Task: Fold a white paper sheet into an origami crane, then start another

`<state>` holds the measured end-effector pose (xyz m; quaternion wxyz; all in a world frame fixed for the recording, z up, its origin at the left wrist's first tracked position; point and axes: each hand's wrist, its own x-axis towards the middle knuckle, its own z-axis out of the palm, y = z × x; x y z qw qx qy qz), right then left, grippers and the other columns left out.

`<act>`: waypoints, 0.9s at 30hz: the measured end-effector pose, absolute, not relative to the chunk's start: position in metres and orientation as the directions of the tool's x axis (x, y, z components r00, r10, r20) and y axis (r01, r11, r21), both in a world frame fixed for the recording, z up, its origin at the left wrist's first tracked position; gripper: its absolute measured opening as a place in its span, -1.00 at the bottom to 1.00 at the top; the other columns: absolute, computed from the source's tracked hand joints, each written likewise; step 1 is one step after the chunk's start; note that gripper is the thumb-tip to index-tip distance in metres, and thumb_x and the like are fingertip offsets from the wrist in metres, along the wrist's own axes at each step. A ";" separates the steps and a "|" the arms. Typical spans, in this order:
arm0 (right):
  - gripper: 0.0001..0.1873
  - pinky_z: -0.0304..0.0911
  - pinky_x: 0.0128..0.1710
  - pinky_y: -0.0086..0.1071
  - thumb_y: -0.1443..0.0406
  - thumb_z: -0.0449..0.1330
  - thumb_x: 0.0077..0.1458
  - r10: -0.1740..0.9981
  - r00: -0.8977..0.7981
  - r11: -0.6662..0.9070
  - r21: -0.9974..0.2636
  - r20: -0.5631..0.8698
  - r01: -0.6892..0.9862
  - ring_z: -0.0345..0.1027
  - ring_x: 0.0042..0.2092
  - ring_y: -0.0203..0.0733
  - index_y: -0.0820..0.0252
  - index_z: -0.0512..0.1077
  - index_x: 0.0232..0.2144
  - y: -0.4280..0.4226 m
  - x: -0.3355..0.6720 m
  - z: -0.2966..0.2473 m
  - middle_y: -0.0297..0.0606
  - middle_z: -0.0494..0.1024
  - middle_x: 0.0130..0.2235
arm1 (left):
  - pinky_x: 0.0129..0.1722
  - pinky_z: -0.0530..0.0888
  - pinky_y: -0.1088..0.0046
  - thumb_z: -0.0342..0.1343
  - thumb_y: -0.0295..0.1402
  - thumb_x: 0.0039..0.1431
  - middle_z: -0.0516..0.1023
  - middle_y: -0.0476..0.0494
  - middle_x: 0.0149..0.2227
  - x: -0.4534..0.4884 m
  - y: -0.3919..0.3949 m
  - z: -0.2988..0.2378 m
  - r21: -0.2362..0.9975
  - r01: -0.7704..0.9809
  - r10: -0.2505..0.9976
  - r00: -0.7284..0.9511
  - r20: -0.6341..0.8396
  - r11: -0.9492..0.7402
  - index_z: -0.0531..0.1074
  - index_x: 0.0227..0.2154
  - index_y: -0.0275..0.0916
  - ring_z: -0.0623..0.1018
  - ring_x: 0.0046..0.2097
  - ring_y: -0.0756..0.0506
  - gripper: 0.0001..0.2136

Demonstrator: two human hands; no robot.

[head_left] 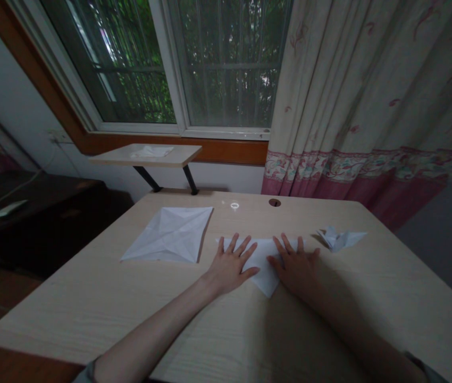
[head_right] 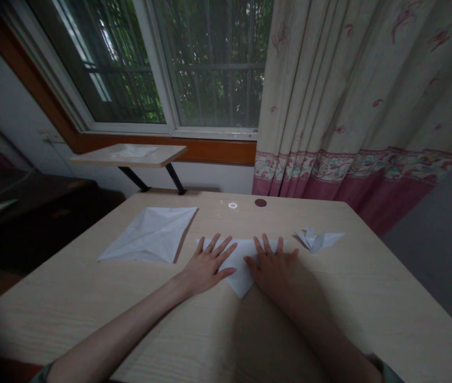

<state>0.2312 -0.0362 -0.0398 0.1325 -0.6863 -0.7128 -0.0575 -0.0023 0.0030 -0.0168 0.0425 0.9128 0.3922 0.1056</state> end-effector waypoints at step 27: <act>-0.51 -0.25 0.20 0.61 0.19 -0.11 0.43 0.982 -0.004 0.022 -0.094 0.190 0.995 -0.11 0.42 0.40 0.03 0.33 0.29 -0.032 0.236 -0.035 -0.04 0.20 0.38 | 0.30 0.37 0.19 0.15 0.10 0.23 0.47 -0.16 0.23 -0.024 0.031 -0.001 0.347 0.480 0.566 0.796 0.214 -0.806 0.48 0.15 -0.08 0.45 0.27 -0.20 -0.46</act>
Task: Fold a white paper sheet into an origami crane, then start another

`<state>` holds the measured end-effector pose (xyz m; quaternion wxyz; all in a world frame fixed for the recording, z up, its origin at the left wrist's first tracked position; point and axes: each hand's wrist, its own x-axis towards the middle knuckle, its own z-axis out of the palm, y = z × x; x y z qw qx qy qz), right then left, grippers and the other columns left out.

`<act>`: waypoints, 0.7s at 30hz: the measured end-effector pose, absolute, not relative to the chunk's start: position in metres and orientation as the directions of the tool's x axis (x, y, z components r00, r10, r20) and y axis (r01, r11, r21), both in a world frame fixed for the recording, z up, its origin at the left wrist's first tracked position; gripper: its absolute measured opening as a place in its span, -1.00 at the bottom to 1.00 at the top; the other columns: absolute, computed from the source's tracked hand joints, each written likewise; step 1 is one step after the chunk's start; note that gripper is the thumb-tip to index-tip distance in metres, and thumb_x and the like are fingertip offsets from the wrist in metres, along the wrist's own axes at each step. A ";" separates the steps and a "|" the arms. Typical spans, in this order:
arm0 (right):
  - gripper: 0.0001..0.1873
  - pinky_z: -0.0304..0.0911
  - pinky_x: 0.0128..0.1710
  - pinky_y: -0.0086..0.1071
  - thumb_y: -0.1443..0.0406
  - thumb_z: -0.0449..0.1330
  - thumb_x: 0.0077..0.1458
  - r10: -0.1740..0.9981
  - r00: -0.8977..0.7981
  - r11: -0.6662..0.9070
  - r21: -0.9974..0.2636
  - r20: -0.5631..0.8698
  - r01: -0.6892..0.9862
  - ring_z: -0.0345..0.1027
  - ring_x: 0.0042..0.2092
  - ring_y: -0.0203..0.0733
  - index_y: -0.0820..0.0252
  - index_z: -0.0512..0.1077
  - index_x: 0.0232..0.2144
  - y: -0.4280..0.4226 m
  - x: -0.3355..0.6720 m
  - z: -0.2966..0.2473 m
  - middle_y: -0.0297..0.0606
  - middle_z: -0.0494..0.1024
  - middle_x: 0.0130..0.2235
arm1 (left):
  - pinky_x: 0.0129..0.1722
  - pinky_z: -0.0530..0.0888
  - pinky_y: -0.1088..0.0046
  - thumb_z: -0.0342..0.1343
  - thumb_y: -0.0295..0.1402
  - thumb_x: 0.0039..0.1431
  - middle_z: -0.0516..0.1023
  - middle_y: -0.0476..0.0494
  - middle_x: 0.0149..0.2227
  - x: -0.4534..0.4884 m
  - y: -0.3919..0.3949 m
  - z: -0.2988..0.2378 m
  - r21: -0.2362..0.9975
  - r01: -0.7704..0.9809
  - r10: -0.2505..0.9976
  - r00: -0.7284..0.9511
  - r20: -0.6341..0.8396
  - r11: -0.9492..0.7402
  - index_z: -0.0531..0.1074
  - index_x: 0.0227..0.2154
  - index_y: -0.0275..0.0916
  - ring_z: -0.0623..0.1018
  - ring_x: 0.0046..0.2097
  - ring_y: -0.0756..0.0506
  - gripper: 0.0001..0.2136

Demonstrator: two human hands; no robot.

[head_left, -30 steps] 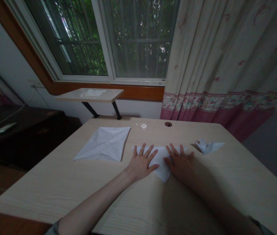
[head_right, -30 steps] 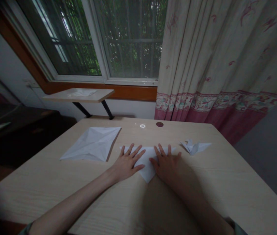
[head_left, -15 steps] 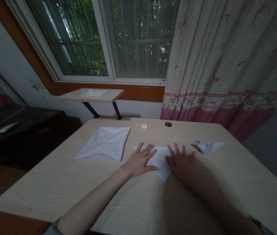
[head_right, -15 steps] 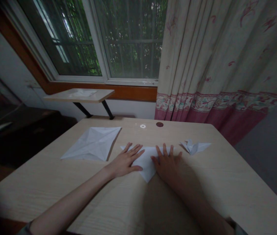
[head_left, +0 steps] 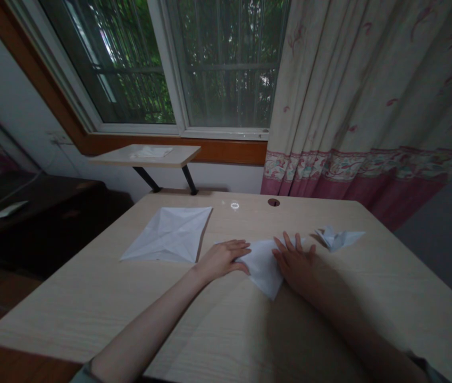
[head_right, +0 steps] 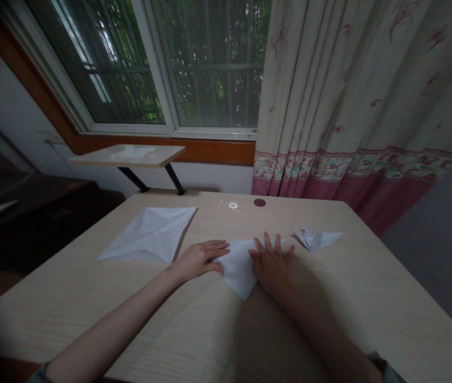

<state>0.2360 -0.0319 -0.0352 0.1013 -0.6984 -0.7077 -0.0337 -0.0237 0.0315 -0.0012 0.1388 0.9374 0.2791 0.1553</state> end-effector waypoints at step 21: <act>-0.46 -0.26 0.31 0.41 0.17 -0.26 0.45 0.908 -0.025 0.179 -0.332 0.419 0.926 0.10 0.38 0.16 0.09 0.41 0.18 -0.031 0.247 -0.037 -0.08 0.41 0.27 | -0.09 0.52 0.38 -0.08 -0.22 0.46 0.64 -0.12 -0.10 -0.019 0.019 0.005 0.488 0.517 0.691 0.660 0.295 -0.703 0.50 -0.12 -0.20 0.63 -0.15 -0.11 -0.73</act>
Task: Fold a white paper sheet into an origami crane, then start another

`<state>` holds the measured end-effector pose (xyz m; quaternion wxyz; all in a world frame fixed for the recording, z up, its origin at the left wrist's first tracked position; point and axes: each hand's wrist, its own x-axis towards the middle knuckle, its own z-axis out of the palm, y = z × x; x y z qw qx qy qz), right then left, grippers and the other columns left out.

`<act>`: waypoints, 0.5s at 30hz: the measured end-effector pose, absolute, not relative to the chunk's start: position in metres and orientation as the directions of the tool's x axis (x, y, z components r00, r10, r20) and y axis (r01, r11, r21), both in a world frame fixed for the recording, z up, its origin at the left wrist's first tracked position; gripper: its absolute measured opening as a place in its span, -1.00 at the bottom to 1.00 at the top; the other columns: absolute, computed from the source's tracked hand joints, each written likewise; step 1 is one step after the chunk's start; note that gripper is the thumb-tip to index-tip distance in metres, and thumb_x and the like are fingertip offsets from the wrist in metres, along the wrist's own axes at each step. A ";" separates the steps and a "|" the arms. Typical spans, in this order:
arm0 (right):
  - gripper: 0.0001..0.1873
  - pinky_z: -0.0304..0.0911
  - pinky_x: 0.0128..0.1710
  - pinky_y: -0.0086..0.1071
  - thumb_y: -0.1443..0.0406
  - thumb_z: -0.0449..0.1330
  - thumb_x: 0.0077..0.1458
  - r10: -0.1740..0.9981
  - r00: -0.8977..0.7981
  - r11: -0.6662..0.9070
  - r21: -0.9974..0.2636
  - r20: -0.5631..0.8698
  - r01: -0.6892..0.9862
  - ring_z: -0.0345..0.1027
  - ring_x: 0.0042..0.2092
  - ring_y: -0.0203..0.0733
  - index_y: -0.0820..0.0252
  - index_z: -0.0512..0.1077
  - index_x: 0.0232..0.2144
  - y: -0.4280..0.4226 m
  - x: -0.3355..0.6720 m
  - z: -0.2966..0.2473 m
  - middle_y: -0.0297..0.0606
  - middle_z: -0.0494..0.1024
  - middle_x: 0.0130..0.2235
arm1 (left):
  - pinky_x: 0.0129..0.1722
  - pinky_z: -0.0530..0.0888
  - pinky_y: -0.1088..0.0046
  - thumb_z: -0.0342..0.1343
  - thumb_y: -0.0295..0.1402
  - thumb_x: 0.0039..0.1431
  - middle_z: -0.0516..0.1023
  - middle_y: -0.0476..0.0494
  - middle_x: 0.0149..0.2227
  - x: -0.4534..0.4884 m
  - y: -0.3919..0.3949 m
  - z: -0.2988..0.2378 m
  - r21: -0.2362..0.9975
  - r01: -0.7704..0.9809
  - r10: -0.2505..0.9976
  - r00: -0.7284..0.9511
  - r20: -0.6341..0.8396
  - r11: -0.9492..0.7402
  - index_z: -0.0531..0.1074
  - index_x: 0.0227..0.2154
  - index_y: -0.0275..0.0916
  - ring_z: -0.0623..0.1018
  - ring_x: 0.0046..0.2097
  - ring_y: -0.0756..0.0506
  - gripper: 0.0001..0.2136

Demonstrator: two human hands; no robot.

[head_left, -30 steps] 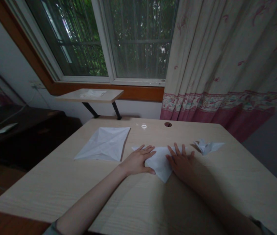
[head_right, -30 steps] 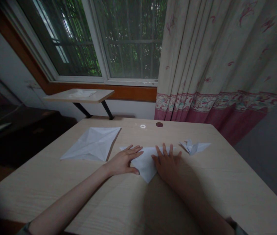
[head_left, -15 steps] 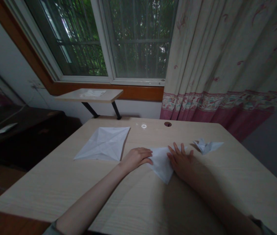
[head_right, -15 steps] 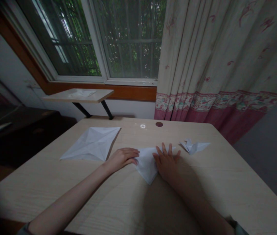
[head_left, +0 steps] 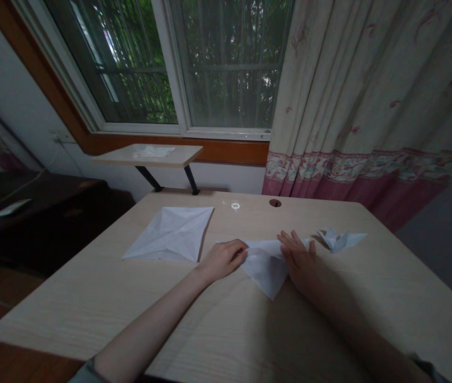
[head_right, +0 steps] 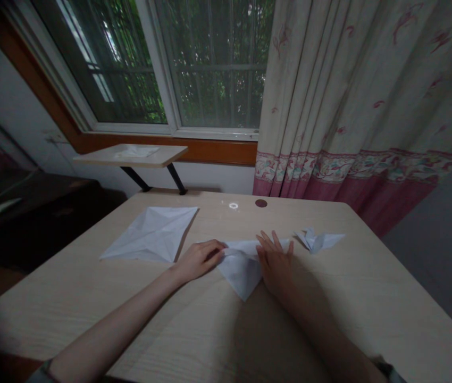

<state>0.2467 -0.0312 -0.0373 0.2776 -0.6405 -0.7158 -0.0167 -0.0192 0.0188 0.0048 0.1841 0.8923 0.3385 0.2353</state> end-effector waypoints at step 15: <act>-0.50 0.15 0.23 0.07 0.12 -0.08 0.40 0.683 -0.024 0.377 -0.324 0.730 0.867 0.31 0.18 0.09 0.13 0.18 0.29 -0.028 0.242 -0.034 -0.02 0.48 0.13 | -0.01 0.54 0.37 -0.03 -0.13 0.43 0.66 -0.16 -0.09 -0.016 0.017 -0.005 0.622 0.430 0.752 0.455 0.477 -0.655 0.52 -0.06 -0.20 0.63 -0.10 -0.12 -0.69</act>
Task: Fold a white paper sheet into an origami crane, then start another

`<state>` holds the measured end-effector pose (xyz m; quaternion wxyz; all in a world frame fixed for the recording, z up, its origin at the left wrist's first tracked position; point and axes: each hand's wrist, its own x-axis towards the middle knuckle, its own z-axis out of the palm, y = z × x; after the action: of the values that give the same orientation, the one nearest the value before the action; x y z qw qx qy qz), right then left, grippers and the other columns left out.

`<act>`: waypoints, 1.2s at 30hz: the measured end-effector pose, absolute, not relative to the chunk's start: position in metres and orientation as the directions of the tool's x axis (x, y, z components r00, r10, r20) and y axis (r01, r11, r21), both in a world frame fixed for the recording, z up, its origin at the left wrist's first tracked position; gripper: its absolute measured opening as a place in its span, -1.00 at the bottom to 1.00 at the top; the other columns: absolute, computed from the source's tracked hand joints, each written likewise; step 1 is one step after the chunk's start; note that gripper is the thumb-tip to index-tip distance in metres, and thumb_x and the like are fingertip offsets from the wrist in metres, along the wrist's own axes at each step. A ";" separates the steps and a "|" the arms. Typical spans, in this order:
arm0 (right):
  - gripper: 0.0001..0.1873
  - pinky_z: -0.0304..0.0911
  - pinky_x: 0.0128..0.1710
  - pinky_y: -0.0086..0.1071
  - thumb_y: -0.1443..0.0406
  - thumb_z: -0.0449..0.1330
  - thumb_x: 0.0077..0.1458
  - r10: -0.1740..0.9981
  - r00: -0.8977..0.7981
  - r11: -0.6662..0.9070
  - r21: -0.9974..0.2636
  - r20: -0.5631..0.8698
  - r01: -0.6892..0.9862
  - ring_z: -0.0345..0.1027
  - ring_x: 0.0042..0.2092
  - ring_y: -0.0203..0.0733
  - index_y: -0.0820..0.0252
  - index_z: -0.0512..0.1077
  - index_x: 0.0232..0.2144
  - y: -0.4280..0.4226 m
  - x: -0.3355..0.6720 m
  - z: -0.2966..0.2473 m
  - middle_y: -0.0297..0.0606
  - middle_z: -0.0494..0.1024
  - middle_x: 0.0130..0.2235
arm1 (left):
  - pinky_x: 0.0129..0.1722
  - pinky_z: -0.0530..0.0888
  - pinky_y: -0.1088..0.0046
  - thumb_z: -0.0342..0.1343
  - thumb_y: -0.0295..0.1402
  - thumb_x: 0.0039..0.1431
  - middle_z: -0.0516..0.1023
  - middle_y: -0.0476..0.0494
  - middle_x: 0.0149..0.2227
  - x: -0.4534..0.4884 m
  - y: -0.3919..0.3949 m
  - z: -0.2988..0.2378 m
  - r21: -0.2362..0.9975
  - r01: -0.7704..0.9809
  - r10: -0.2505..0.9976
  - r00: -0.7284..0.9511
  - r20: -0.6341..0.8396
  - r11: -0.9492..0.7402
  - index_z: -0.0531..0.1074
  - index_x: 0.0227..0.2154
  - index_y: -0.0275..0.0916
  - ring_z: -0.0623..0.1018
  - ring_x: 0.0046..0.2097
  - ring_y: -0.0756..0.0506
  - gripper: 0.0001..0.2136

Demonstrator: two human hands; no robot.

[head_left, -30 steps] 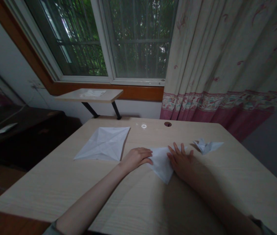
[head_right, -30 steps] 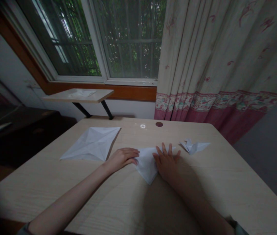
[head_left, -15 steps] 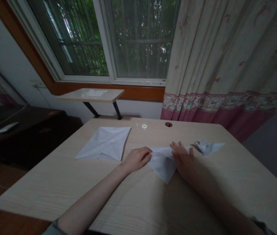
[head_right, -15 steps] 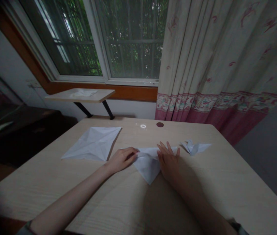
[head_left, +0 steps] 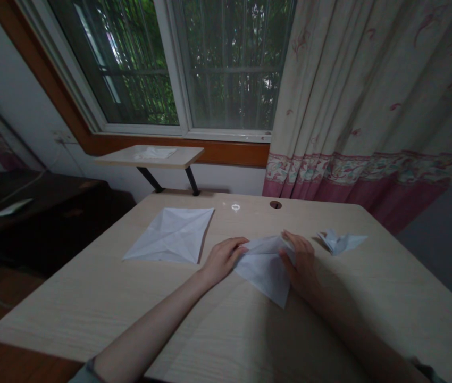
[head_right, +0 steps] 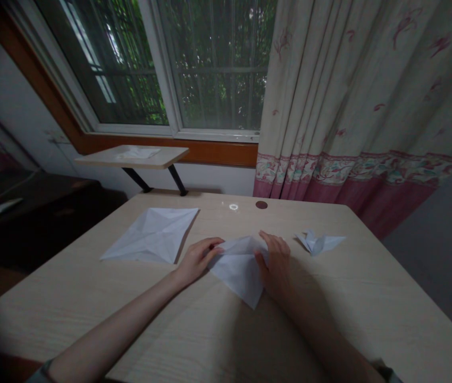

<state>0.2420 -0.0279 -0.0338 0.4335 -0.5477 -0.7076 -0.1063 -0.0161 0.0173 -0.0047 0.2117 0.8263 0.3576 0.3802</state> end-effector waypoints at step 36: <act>-0.60 0.41 0.13 -0.13 0.38 0.06 0.31 0.637 -0.621 0.702 -0.012 0.457 0.712 0.49 0.06 -0.10 0.10 0.43 0.15 -0.053 0.225 -0.008 -0.18 0.59 0.09 | -0.31 0.50 0.52 0.23 -0.29 0.19 0.47 -0.10 -0.03 -0.010 0.028 -0.012 0.925 0.047 0.920 -0.091 0.380 -0.378 0.38 0.00 -0.16 0.52 -0.36 0.06 -0.67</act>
<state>0.2249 -0.0530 -0.0083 0.2191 -0.3763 -0.8962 -0.0851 -0.0100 0.0281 -0.0121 0.3614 0.5690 0.4250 0.6042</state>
